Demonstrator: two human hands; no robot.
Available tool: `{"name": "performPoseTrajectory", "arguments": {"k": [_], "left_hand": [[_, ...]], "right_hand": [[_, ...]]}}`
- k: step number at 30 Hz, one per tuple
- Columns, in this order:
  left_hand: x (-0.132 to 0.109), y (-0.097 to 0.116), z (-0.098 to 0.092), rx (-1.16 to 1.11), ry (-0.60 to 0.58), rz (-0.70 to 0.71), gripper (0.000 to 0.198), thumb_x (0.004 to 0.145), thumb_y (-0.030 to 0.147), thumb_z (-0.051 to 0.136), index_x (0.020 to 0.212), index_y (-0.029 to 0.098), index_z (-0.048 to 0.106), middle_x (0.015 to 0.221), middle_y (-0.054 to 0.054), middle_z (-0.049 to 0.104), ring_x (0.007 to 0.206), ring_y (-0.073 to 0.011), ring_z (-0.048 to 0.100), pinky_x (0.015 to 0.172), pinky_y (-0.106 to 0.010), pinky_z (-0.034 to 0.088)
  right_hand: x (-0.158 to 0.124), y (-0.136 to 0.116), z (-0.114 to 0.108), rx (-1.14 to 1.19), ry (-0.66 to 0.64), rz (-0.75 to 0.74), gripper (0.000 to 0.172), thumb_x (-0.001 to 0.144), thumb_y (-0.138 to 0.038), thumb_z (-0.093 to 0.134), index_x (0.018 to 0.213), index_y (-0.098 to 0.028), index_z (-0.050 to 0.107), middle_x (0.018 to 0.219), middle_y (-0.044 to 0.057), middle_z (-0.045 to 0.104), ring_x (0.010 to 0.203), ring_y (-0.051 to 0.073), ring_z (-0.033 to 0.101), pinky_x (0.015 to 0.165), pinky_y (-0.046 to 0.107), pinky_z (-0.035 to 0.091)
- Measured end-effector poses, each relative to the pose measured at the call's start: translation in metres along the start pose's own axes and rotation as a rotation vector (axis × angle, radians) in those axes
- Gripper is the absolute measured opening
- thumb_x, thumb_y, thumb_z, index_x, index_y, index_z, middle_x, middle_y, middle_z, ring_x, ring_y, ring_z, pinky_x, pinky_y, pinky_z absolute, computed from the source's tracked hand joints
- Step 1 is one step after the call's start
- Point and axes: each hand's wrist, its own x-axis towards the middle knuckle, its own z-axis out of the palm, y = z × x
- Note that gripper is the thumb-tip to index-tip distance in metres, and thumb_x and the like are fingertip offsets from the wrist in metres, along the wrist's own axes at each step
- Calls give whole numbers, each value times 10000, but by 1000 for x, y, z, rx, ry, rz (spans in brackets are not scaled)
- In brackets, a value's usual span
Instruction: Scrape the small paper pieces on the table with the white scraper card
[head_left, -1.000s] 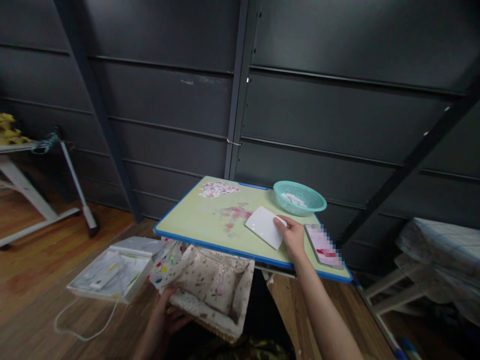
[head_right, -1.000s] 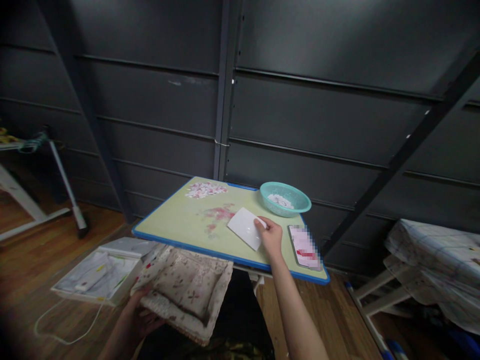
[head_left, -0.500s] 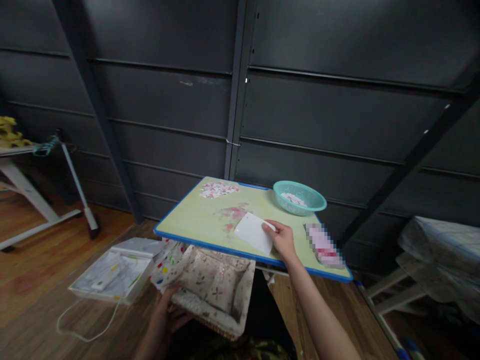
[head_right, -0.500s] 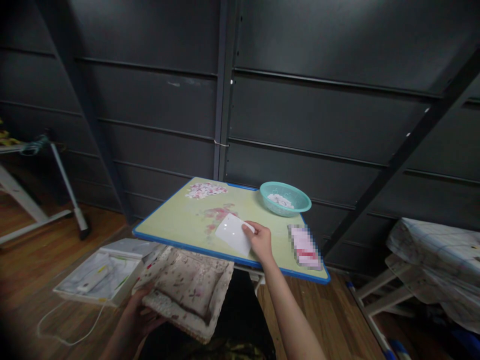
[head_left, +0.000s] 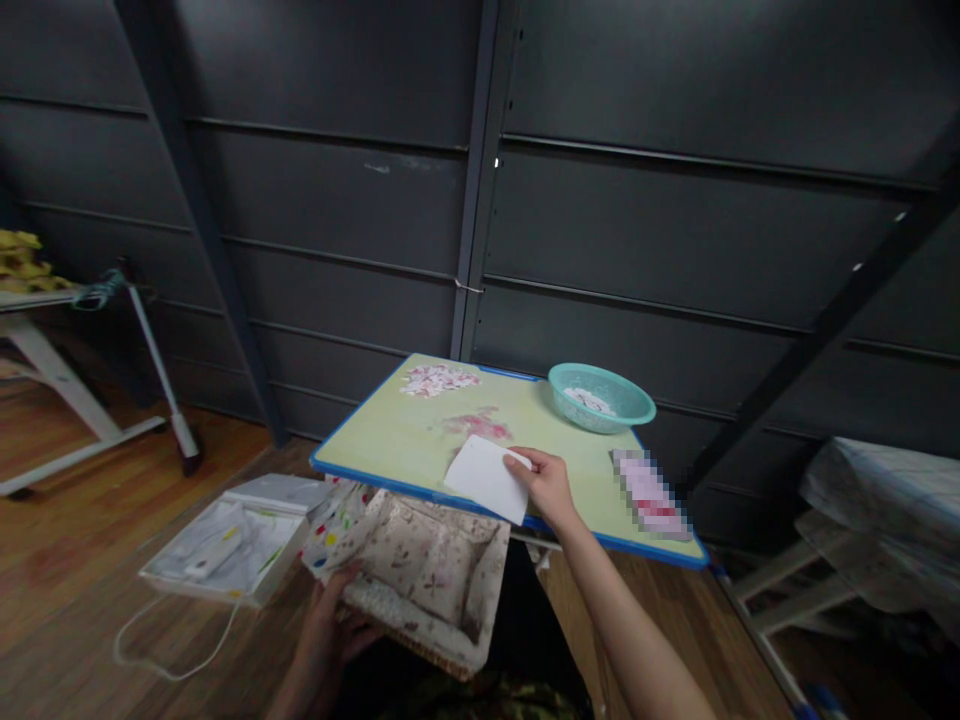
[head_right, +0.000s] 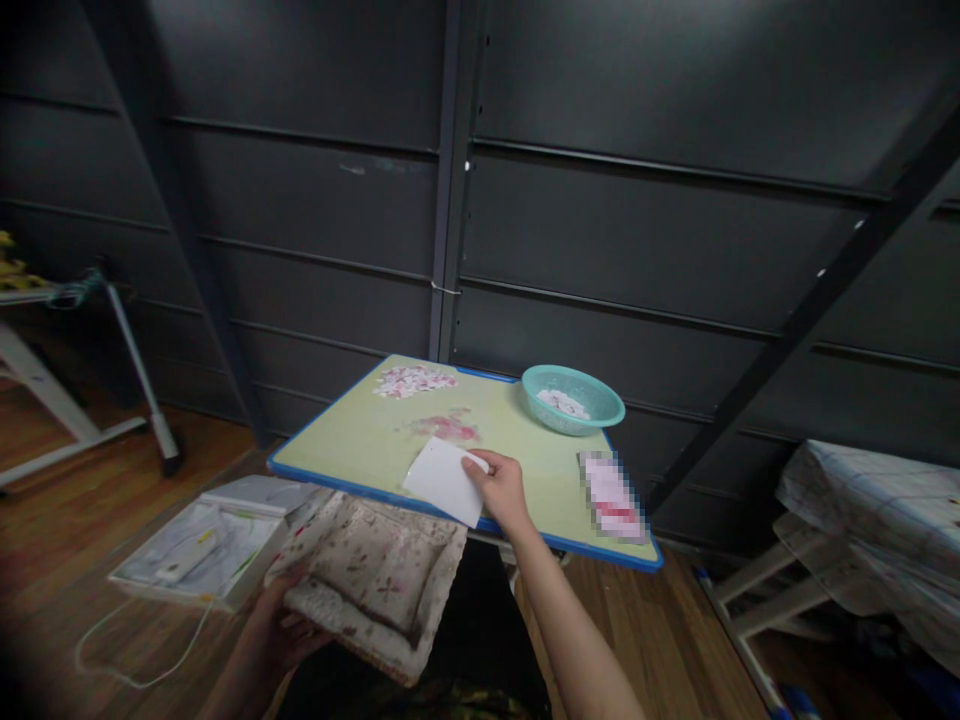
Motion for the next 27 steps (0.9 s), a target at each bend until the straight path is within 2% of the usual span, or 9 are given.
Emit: {"name": "performPoseTrajectory", "arguments": {"k": [3, 8, 15, 20, 23, 27], "left_hand": [[-2, 1, 0, -10, -3, 11, 650, 704, 367, 660, 1305, 266, 431, 915, -57, 612, 601, -208, 642, 549, -408, 565], [0, 1, -1, 12, -19, 17, 613, 732, 363, 629, 1302, 259, 431, 922, -65, 625, 582, -205, 645, 531, -390, 562], [2, 1, -2, 17, -7, -4, 609, 731, 364, 637, 1293, 259, 428, 911, -58, 611, 593, -206, 643, 539, -391, 563], [0, 2, -2, 11, -19, 3, 599, 744, 370, 620, 1299, 247, 432, 881, -58, 622, 599, -211, 646, 551, -401, 567], [-2, 2, -2, 21, -9, -10, 616, 726, 381, 639, 1286, 226, 436, 860, -58, 619, 625, -226, 653, 557, -396, 569], [-3, 3, -1, 11, -24, 4, 603, 732, 382, 628, 1289, 260, 429, 939, -59, 603, 620, -212, 648, 532, -380, 570]], "right_hand": [[1, 0, 0, 42, 10, 20, 399, 667, -478, 703, 867, -136, 753, 858, 106, 735, 713, 241, 652, 601, 312, 494], [14, 4, -9, -31, 152, -37, 420, 693, -488, 669, 884, -122, 748, 869, 114, 733, 734, 244, 644, 627, 318, 488], [21, 0, 1, -41, 42, -79, 378, 712, -450, 659, 906, -139, 748, 921, 111, 731, 781, 250, 654, 651, 321, 499], [22, -4, 0, 1, 52, -62, 364, 709, -441, 661, 895, -142, 751, 906, 111, 733, 780, 252, 658, 647, 324, 506], [21, -3, -1, -8, 1, -53, 359, 693, -435, 677, 885, -142, 754, 892, 110, 734, 770, 253, 658, 643, 328, 506], [22, -1, -3, 35, 18, -34, 357, 681, -436, 690, 881, -149, 755, 882, 101, 735, 737, 238, 655, 615, 312, 497]]}}
